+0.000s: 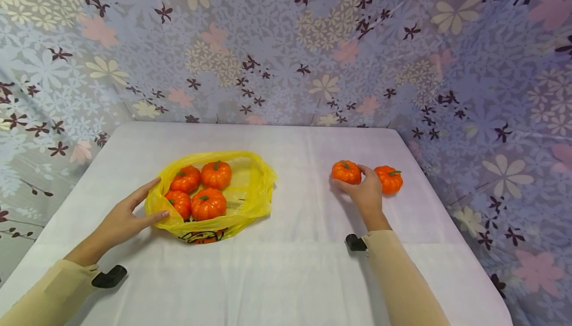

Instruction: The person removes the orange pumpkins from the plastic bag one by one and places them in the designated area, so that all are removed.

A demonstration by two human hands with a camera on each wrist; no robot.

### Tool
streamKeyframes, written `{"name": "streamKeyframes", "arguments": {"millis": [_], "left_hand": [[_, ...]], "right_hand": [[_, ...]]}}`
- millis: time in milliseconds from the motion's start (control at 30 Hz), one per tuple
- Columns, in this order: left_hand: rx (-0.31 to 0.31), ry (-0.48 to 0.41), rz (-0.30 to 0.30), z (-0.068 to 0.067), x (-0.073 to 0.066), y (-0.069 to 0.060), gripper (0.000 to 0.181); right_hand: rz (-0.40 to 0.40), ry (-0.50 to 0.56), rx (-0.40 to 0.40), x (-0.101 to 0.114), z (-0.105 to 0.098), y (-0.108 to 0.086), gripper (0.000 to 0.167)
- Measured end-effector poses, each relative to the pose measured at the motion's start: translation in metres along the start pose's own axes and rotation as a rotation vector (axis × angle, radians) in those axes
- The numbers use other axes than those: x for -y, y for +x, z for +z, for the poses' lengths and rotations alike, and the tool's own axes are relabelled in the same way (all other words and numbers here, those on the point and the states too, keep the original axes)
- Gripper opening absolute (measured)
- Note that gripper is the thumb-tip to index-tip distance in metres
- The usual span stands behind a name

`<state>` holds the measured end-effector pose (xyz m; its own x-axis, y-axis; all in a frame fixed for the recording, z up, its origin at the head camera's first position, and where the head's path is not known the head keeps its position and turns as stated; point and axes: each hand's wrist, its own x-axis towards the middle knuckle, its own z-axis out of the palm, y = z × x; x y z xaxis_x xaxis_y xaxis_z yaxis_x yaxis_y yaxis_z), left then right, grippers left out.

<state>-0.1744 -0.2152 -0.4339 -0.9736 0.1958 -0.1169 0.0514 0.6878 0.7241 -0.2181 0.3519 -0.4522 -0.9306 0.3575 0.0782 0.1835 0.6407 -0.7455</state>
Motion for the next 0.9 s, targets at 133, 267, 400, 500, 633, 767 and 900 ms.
{"name": "streamKeyframes", "arguments": {"millis": [133,267,400,500,633,767,900], "left_hand": [[0.003,-0.002,-0.005,0.0000,0.0004,-0.0002,0.099],[-0.001,0.003,0.000,-0.0003,0.0000,-0.0002,0.100],[-0.001,0.005,-0.004,-0.0003,-0.0010,-0.0001,0.100],[0.001,0.002,-0.009,0.0002,-0.0009,-0.0006,0.100],[0.003,-0.003,-0.010,0.0006,-0.0005,-0.0011,0.100],[0.001,-0.009,-0.004,0.0003,-0.0003,-0.0012,0.100],[-0.001,-0.009,0.003,-0.0001,-0.0009,-0.0007,0.100]], "right_hand": [[0.028,0.008,0.007,-0.0030,-0.0067,-0.0024,0.102],[0.040,-0.001,-0.010,-0.0033,-0.0109,-0.0040,0.100],[0.039,-0.020,-0.030,-0.0046,-0.0106,-0.0041,0.096],[0.048,-0.024,-0.034,-0.0046,-0.0085,-0.0057,0.095],[0.063,-0.020,-0.040,-0.0030,-0.0060,-0.0086,0.095],[0.066,-0.030,-0.045,-0.0030,-0.0046,-0.0087,0.095],[0.077,-0.059,-0.031,-0.0014,-0.0043,-0.0091,0.099]]}}
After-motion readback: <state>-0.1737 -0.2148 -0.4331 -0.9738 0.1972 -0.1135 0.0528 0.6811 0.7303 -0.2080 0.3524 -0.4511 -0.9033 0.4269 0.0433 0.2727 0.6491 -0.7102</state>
